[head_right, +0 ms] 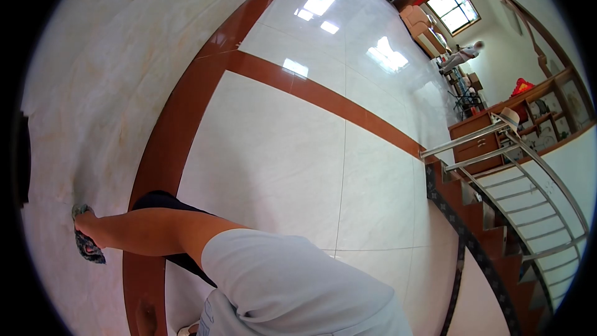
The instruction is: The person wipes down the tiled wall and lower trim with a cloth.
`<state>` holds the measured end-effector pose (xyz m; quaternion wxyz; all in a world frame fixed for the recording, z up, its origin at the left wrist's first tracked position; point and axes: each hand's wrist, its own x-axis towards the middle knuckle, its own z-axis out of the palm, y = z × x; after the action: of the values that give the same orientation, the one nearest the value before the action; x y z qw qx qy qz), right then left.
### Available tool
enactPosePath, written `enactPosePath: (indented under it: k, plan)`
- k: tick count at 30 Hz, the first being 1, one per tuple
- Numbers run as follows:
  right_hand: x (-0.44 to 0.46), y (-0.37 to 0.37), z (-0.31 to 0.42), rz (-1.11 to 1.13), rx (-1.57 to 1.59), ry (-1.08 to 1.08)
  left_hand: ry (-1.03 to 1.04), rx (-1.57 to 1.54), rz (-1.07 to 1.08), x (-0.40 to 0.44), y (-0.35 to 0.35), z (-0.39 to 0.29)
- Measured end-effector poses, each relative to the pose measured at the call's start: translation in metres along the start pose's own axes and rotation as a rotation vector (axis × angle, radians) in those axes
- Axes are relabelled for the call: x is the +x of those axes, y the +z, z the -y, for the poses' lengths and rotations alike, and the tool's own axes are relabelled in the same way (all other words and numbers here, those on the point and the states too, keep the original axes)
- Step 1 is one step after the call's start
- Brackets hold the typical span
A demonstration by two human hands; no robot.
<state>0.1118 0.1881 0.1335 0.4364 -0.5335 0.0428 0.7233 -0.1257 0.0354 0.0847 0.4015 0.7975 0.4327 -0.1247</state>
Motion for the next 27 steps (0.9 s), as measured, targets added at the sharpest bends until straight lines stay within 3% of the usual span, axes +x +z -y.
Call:
enactPosePath:
  k: [7, 10, 13, 15, 19, 23, 27]
  plan:
    - [0.015, 0.002, -0.005, 0.048, -0.009, 0.043, 0.001, -0.006, -0.006, -0.004, 0.001, 0.0]
    - [0.028, 0.012, -0.021, -0.142, -0.143, -0.26, 0.008, 0.007, -0.026, -0.006, 0.0, 0.009]
    - [0.059, 0.007, -0.043, 0.17, 0.176, -0.215, 0.031, 0.092, -0.079, -0.02, 0.004, 0.031]
    - [0.081, -0.021, -0.049, 0.384, 0.075, -0.207, 0.045, 0.197, -0.138, -0.033, 0.008, 0.032]
    - [0.048, -0.054, -0.015, 0.304, -0.234, -0.105, 0.047, 0.239, -0.406, -0.053, -0.013, 0.02]
    - [0.067, -0.081, 0.011, 0.15, -0.022, -0.158, -0.124, -0.03, -0.597, -0.079, -0.042, -0.01]
    - [0.09, -0.074, 0.004, 0.099, 0.059, -0.309, -0.123, 0.04, -0.669, -0.097, -0.033, -0.016]
